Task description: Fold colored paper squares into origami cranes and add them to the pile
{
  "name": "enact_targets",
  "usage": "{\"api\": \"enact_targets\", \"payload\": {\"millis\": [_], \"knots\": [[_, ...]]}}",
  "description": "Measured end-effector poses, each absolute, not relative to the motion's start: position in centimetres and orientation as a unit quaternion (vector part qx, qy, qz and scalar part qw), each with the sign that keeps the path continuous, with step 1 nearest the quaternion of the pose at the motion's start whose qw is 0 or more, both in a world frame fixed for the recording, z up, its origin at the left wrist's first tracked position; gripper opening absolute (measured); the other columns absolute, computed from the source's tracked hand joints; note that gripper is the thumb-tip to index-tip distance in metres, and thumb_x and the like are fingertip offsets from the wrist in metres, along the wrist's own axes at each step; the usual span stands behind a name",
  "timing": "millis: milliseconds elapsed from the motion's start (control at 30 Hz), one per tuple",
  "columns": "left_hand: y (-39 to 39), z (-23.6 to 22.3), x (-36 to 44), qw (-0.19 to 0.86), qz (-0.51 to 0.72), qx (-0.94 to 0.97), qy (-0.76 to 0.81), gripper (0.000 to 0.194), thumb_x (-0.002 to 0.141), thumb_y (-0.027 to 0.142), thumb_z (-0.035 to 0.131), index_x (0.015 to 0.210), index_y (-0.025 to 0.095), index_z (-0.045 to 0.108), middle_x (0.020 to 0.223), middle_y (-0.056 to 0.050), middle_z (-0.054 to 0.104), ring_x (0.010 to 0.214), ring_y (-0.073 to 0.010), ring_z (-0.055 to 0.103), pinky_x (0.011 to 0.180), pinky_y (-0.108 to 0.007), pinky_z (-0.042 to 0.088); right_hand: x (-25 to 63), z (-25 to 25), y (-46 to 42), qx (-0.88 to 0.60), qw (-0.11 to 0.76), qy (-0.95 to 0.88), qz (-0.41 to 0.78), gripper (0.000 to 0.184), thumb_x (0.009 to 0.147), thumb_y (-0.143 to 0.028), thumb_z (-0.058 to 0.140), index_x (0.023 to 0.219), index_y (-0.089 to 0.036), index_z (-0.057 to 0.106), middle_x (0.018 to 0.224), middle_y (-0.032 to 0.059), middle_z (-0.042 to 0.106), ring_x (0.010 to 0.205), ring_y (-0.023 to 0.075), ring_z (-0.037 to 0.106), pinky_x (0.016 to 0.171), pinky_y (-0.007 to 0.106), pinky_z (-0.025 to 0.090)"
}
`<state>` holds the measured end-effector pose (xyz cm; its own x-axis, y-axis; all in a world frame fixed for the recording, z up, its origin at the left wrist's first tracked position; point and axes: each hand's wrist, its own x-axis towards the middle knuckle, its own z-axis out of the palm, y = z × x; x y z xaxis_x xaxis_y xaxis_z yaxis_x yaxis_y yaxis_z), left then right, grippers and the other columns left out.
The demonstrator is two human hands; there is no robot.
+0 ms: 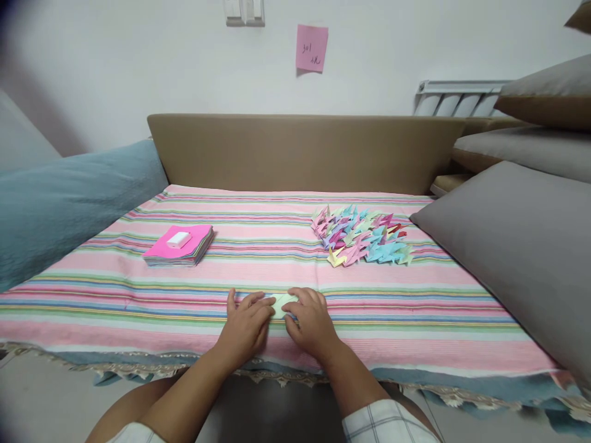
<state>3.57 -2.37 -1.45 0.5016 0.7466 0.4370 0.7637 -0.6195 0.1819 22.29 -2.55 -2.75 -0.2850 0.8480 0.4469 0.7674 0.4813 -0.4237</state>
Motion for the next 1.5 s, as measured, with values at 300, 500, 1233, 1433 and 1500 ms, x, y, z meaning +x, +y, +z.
{"api": "enact_targets", "payload": {"millis": [300, 500, 1233, 1433, 1500], "knots": [[-1.6, -1.6, 3.1, -0.039, -0.232, -0.866, -0.441, 0.022, 0.082, 0.012, 0.045, 0.089, 0.026, 0.059, 0.114, 0.000, 0.065, 0.112, -0.0222, 0.050, 0.105, -0.063, 0.004, 22.2, -3.1, -2.4, -0.488, 0.323, -0.805, 0.097, 0.012, 0.080, -0.029, 0.057, 0.089, -0.025, 0.064, 0.110, 0.0030, 0.062, 0.102, 0.0220, 0.050, 0.088, 0.039, 0.032], [-1.6, -1.4, 3.2, -0.074, -0.240, -0.853, -0.458, 0.008, 0.079, 0.026, 0.055, 0.086, 0.025, 0.058, 0.112, -0.001, 0.065, 0.112, -0.0237, 0.050, 0.105, -0.062, 0.003, 22.1, -3.3, -2.1, -0.499, 0.322, -0.797, 0.109, 0.010, 0.081, -0.030, 0.057, 0.087, -0.025, 0.064, 0.109, 0.0026, 0.062, 0.102, 0.0216, 0.050, 0.088, 0.039, 0.032], [-1.4, -1.3, 4.6, -0.097, -0.282, -0.798, -0.524, 0.011, 0.077, 0.025, 0.056, 0.067, 0.022, 0.058, 0.101, 0.002, 0.069, 0.100, -0.0199, 0.056, 0.105, -0.057, 0.012, 20.7, -3.0, -1.8, -0.565, 0.345, -0.739, 0.119, 0.010, 0.076, -0.022, 0.056, 0.067, -0.023, 0.060, 0.098, -0.0005, 0.067, 0.093, 0.0185, 0.054, 0.085, 0.035, 0.032], [-1.3, -1.5, 4.8, -0.108, -0.291, -0.778, -0.546, 0.005, 0.074, 0.024, 0.059, 0.070, 0.023, 0.057, 0.099, 0.003, 0.069, 0.099, -0.0201, 0.056, 0.105, -0.057, 0.011, 20.4, -3.1, -1.6, -0.580, 0.356, -0.723, 0.121, 0.010, 0.073, -0.022, 0.057, 0.064, -0.023, 0.060, 0.096, 0.0003, 0.067, 0.093, 0.0195, 0.054, 0.084, 0.036, 0.033], [-1.3, -1.4, 4.8, -0.115, -0.292, -0.774, -0.550, 0.003, 0.074, 0.024, 0.059, 0.074, 0.023, 0.056, 0.099, 0.002, 0.069, 0.099, -0.0201, 0.057, 0.105, -0.057, 0.012, 20.4, -3.1, -1.6, -0.582, 0.360, -0.718, 0.130, 0.006, 0.073, -0.023, 0.058, 0.067, -0.023, 0.060, 0.095, 0.0002, 0.067, 0.092, 0.0195, 0.055, 0.085, 0.036, 0.033]]}}
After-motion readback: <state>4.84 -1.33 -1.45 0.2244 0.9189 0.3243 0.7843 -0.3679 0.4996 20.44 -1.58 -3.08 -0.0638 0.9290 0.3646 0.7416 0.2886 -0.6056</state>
